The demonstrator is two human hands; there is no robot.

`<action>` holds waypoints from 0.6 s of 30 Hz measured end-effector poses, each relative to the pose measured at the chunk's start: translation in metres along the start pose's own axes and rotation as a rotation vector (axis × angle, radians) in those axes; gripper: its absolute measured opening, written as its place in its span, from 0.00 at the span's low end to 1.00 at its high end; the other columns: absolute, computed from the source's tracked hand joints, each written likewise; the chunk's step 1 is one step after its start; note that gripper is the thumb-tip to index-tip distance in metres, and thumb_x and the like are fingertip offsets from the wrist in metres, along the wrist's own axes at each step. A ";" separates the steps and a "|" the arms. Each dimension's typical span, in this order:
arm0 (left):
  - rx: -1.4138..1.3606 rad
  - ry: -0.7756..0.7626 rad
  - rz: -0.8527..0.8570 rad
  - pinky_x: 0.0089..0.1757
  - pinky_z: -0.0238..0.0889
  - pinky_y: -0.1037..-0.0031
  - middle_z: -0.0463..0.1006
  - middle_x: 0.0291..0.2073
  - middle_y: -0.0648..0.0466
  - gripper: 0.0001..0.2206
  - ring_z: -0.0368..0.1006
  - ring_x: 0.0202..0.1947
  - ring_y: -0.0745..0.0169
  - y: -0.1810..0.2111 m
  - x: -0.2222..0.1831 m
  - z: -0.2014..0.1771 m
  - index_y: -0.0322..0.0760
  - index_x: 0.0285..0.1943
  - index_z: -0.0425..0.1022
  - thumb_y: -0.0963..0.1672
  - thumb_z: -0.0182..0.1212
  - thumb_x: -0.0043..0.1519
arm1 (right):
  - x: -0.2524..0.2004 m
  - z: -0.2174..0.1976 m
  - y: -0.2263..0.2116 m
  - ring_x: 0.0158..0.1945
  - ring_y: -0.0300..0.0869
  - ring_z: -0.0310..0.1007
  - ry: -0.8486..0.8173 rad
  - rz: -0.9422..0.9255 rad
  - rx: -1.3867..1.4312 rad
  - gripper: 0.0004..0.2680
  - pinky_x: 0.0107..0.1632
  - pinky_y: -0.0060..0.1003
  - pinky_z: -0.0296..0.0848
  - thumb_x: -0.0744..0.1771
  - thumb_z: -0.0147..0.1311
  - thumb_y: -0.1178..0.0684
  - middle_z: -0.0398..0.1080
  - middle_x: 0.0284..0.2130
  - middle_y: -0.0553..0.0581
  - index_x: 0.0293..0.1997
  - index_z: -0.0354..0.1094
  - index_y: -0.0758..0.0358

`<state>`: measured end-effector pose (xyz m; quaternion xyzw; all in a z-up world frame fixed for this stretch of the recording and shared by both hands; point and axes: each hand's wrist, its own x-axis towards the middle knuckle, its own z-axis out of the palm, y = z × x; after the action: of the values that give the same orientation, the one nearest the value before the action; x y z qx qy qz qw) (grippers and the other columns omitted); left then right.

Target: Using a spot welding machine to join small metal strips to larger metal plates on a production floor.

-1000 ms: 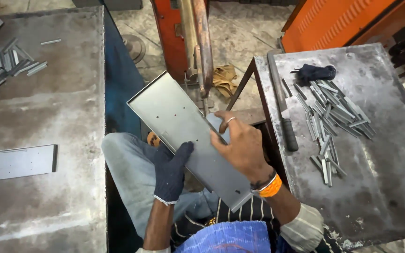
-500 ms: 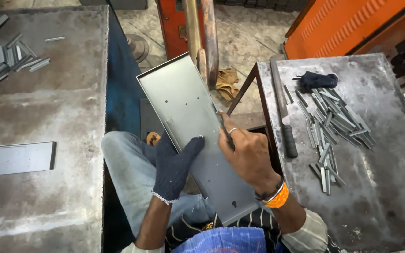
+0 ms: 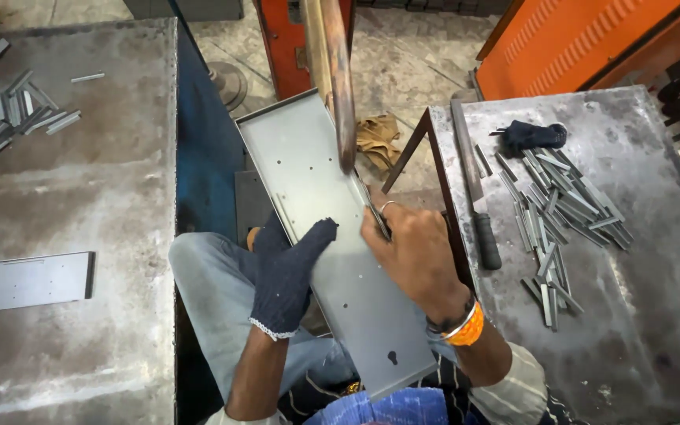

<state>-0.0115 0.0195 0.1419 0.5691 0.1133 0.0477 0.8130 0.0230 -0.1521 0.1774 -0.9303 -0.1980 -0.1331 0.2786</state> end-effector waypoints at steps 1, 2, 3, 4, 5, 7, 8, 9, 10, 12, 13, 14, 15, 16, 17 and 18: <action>0.002 0.003 0.001 0.35 0.73 0.73 0.84 0.37 0.48 0.15 0.78 0.33 0.65 0.000 0.001 0.000 0.24 0.51 0.78 0.40 0.68 0.57 | -0.001 0.002 0.002 0.23 0.60 0.73 -0.001 -0.001 0.003 0.12 0.31 0.53 0.71 0.67 0.57 0.52 0.72 0.22 0.71 0.51 0.76 0.69; 0.027 0.003 0.005 0.35 0.72 0.74 0.83 0.37 0.49 0.14 0.78 0.33 0.65 0.000 0.000 -0.001 0.24 0.51 0.78 0.40 0.68 0.58 | -0.004 0.004 0.004 0.24 0.60 0.74 0.010 0.004 -0.023 0.11 0.32 0.53 0.71 0.67 0.57 0.51 0.72 0.21 0.70 0.48 0.76 0.69; 0.051 0.004 0.009 0.35 0.72 0.74 0.83 0.36 0.50 0.14 0.77 0.33 0.66 -0.001 -0.001 -0.001 0.25 0.51 0.78 0.40 0.68 0.58 | -0.007 0.006 0.006 0.25 0.61 0.74 0.020 0.009 -0.048 0.10 0.33 0.53 0.71 0.67 0.58 0.51 0.72 0.21 0.70 0.44 0.77 0.68; 0.050 0.006 0.009 0.35 0.72 0.74 0.83 0.36 0.50 0.14 0.77 0.33 0.66 -0.002 0.000 -0.001 0.25 0.51 0.78 0.40 0.68 0.58 | -0.006 0.006 0.007 0.25 0.61 0.74 0.018 0.008 -0.049 0.10 0.33 0.53 0.71 0.67 0.58 0.51 0.72 0.21 0.70 0.44 0.77 0.68; 0.033 -0.001 0.009 0.36 0.72 0.74 0.83 0.36 0.50 0.14 0.77 0.33 0.67 -0.003 0.001 -0.001 0.25 0.51 0.77 0.40 0.68 0.58 | -0.006 0.005 0.008 0.25 0.60 0.74 0.007 0.001 -0.068 0.09 0.34 0.53 0.71 0.67 0.58 0.50 0.72 0.21 0.69 0.39 0.75 0.67; 0.020 -0.002 0.006 0.36 0.72 0.74 0.83 0.37 0.51 0.14 0.77 0.33 0.67 -0.003 0.001 -0.002 0.25 0.51 0.77 0.40 0.67 0.58 | -0.004 0.004 0.006 0.25 0.59 0.74 -0.009 -0.006 -0.082 0.09 0.35 0.53 0.70 0.68 0.58 0.50 0.72 0.21 0.68 0.33 0.73 0.66; 0.034 -0.002 0.007 0.36 0.72 0.74 0.83 0.37 0.51 0.14 0.77 0.34 0.67 -0.001 0.000 -0.002 0.26 0.51 0.77 0.40 0.67 0.58 | -0.003 0.002 0.004 0.25 0.59 0.74 -0.001 -0.030 -0.042 0.09 0.33 0.53 0.70 0.67 0.57 0.51 0.72 0.21 0.68 0.41 0.74 0.69; 0.047 -0.002 0.008 0.36 0.72 0.74 0.83 0.37 0.51 0.14 0.77 0.34 0.67 0.000 0.000 -0.001 0.26 0.51 0.77 0.40 0.67 0.58 | -0.002 0.000 0.002 0.24 0.59 0.74 0.007 -0.053 -0.001 0.11 0.31 0.52 0.70 0.67 0.56 0.53 0.72 0.21 0.69 0.48 0.75 0.72; 0.048 -0.001 0.011 0.36 0.72 0.74 0.83 0.37 0.51 0.14 0.77 0.34 0.67 0.001 0.001 -0.001 0.26 0.51 0.77 0.40 0.67 0.58 | -0.002 0.001 0.001 0.24 0.59 0.74 0.008 -0.056 0.000 0.11 0.31 0.52 0.70 0.67 0.56 0.53 0.72 0.21 0.69 0.48 0.75 0.72; 0.029 0.017 -0.028 0.37 0.72 0.74 0.83 0.37 0.52 0.15 0.77 0.34 0.67 0.002 0.000 0.001 0.27 0.52 0.77 0.40 0.67 0.57 | -0.004 0.001 -0.002 0.22 0.59 0.73 -0.011 0.007 -0.027 0.11 0.29 0.53 0.69 0.66 0.57 0.52 0.70 0.19 0.70 0.47 0.76 0.71; 0.030 0.020 -0.027 0.37 0.72 0.74 0.83 0.37 0.52 0.15 0.77 0.34 0.67 0.002 -0.001 0.000 0.27 0.52 0.77 0.40 0.67 0.57 | -0.005 0.002 -0.002 0.22 0.59 0.73 -0.012 0.005 -0.025 0.11 0.29 0.53 0.69 0.66 0.57 0.52 0.70 0.19 0.70 0.47 0.76 0.71; 0.049 0.018 -0.012 0.37 0.73 0.74 0.83 0.37 0.51 0.14 0.78 0.34 0.67 0.002 -0.001 -0.001 0.27 0.51 0.77 0.40 0.67 0.58 | -0.005 0.004 -0.001 0.22 0.59 0.73 -0.006 -0.005 -0.021 0.11 0.29 0.53 0.69 0.67 0.56 0.52 0.70 0.19 0.70 0.47 0.75 0.71; 0.068 0.017 0.004 0.37 0.73 0.74 0.84 0.37 0.51 0.14 0.78 0.35 0.66 0.001 -0.001 -0.002 0.26 0.51 0.78 0.40 0.67 0.58 | -0.006 0.006 0.000 0.22 0.59 0.73 0.000 -0.015 -0.016 0.11 0.30 0.52 0.69 0.67 0.56 0.52 0.70 0.19 0.70 0.48 0.75 0.71; 0.069 0.020 0.003 0.37 0.73 0.74 0.84 0.37 0.51 0.14 0.78 0.35 0.66 0.000 0.001 -0.002 0.26 0.51 0.78 0.40 0.67 0.58 | -0.007 0.006 0.000 0.22 0.59 0.73 -0.002 -0.016 -0.014 0.11 0.30 0.52 0.69 0.67 0.56 0.52 0.70 0.19 0.70 0.48 0.75 0.71; 0.059 0.004 0.020 0.37 0.73 0.74 0.84 0.37 0.50 0.13 0.78 0.35 0.66 -0.002 0.003 -0.003 0.26 0.51 0.78 0.40 0.67 0.58 | -0.008 0.005 0.000 0.24 0.60 0.73 -0.037 0.026 -0.135 0.10 0.32 0.53 0.70 0.68 0.57 0.49 0.71 0.20 0.69 0.39 0.74 0.69; 0.049 -0.015 0.037 0.38 0.73 0.73 0.84 0.37 0.50 0.13 0.78 0.35 0.65 -0.003 0.005 -0.003 0.25 0.50 0.79 0.40 0.68 0.59 | -0.010 0.003 0.000 0.25 0.60 0.73 -0.068 0.069 -0.258 0.13 0.34 0.53 0.70 0.68 0.59 0.46 0.72 0.21 0.69 0.31 0.73 0.66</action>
<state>-0.0076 0.0217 0.1373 0.5911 0.0975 0.0558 0.7988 0.0150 -0.1531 0.1711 -0.9685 -0.1567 -0.1164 0.1545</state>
